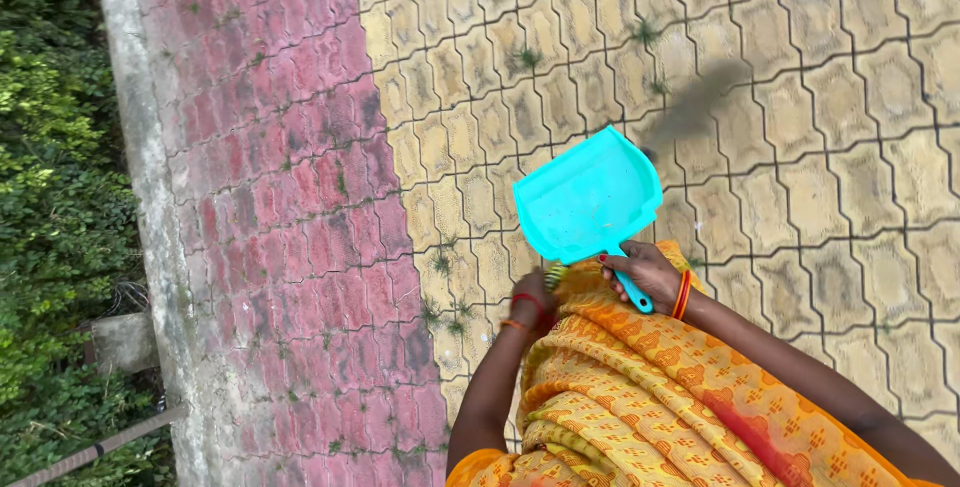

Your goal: The person sweeps debris on a paved outdoor floor using a small broom and collects it into a blue dustpan.

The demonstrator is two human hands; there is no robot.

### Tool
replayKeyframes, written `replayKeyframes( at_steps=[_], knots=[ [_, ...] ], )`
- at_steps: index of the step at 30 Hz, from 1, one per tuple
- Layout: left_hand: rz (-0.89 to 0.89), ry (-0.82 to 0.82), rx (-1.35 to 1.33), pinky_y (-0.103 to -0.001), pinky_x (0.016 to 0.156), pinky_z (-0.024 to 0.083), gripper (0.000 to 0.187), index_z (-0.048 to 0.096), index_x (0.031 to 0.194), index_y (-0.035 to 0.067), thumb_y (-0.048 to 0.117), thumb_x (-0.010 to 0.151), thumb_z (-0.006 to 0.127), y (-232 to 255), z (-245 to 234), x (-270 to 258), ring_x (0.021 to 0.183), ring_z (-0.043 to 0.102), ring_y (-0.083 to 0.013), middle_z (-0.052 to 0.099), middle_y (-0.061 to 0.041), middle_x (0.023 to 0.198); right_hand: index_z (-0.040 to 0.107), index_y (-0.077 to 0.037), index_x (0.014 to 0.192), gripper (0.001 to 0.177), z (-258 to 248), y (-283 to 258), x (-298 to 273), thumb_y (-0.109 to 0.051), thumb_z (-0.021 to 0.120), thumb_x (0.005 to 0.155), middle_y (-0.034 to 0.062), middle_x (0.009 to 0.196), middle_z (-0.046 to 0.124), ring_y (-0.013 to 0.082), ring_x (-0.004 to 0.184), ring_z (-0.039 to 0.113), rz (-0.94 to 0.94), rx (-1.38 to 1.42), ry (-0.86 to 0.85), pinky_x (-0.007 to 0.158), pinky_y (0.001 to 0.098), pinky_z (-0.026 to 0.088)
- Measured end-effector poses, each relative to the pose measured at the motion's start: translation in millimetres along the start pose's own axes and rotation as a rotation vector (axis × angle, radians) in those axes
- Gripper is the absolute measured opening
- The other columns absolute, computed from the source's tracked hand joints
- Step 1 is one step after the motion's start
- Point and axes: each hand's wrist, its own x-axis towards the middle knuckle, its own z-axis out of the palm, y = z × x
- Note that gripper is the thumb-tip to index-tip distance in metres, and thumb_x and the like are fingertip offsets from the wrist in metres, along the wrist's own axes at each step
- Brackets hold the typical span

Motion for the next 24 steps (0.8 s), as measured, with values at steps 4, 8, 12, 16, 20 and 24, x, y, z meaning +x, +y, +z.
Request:
replayKeyframes(
  at_steps=[4,8,12,16,20,24],
  knots=[
    [-0.222,0.218,-0.140,-0.044,0.083,0.060,0.044,0.063,0.119,0.008,0.013,0.077,0.077,-21,-34,12,0.095,0.075,-0.0353,0.075,-0.020,0.104,0.058,0.001,0.105,0.021,-10,-9,3,-0.017,0.064,0.097,0.0064,0.077,0.062,0.0127,0.053,0.057,-0.035,0.027,-0.001,0.043,0.0293,0.049],
    [-0.339,0.410,-0.392,-0.040,0.068,0.061,0.024,0.071,0.100,0.001,0.012,0.080,0.074,-30,-83,51,0.076,0.076,-0.0285,0.077,-0.019,0.090,0.056,0.001,0.104,0.019,-22,-13,9,-0.013,0.063,0.096,0.0076,0.078,0.062,0.0134,0.053,0.056,-0.054,0.054,0.042,0.042,0.0301,0.048],
    [-0.489,0.419,-0.613,-0.040,0.062,0.061,0.020,0.068,0.091,-0.003,0.008,0.076,0.076,-25,-136,108,0.068,0.077,-0.0274,0.077,-0.019,0.085,0.054,0.002,0.104,0.018,-33,-19,19,-0.013,0.062,0.098,0.0082,0.078,0.063,0.0130,0.054,0.056,-0.087,0.098,0.112,0.043,0.0297,0.048],
    [-0.476,0.373,-0.512,-0.043,0.065,0.060,0.021,0.069,0.089,-0.004,0.011,0.077,0.077,-26,-152,143,0.073,0.076,-0.0316,0.076,-0.021,0.087,0.057,0.001,0.105,0.018,-32,-34,32,-0.014,0.062,0.098,0.0081,0.076,0.063,0.0138,0.052,0.055,-0.074,0.123,0.211,0.043,0.0295,0.048],
    [-0.323,0.171,-0.233,-0.044,0.072,0.060,0.033,0.075,0.093,-0.005,0.028,0.086,0.078,3,-126,160,0.084,0.076,-0.0326,0.076,-0.024,0.095,0.058,0.000,0.107,0.019,-15,-54,52,-0.015,0.062,0.097,0.0068,0.076,0.063,0.0130,0.052,0.056,-0.072,0.149,0.231,0.044,0.0282,0.049],
    [0.148,-0.191,0.688,-0.046,0.109,0.029,0.060,0.062,0.125,-0.006,0.045,0.094,0.067,27,-99,160,0.133,0.036,-0.0381,0.038,-0.029,0.143,0.055,0.001,0.105,0.021,13,-75,83,-0.017,0.064,0.098,0.0062,0.076,0.063,0.0128,0.052,0.055,-0.068,0.114,0.150,0.044,0.0278,0.048]
  ],
)
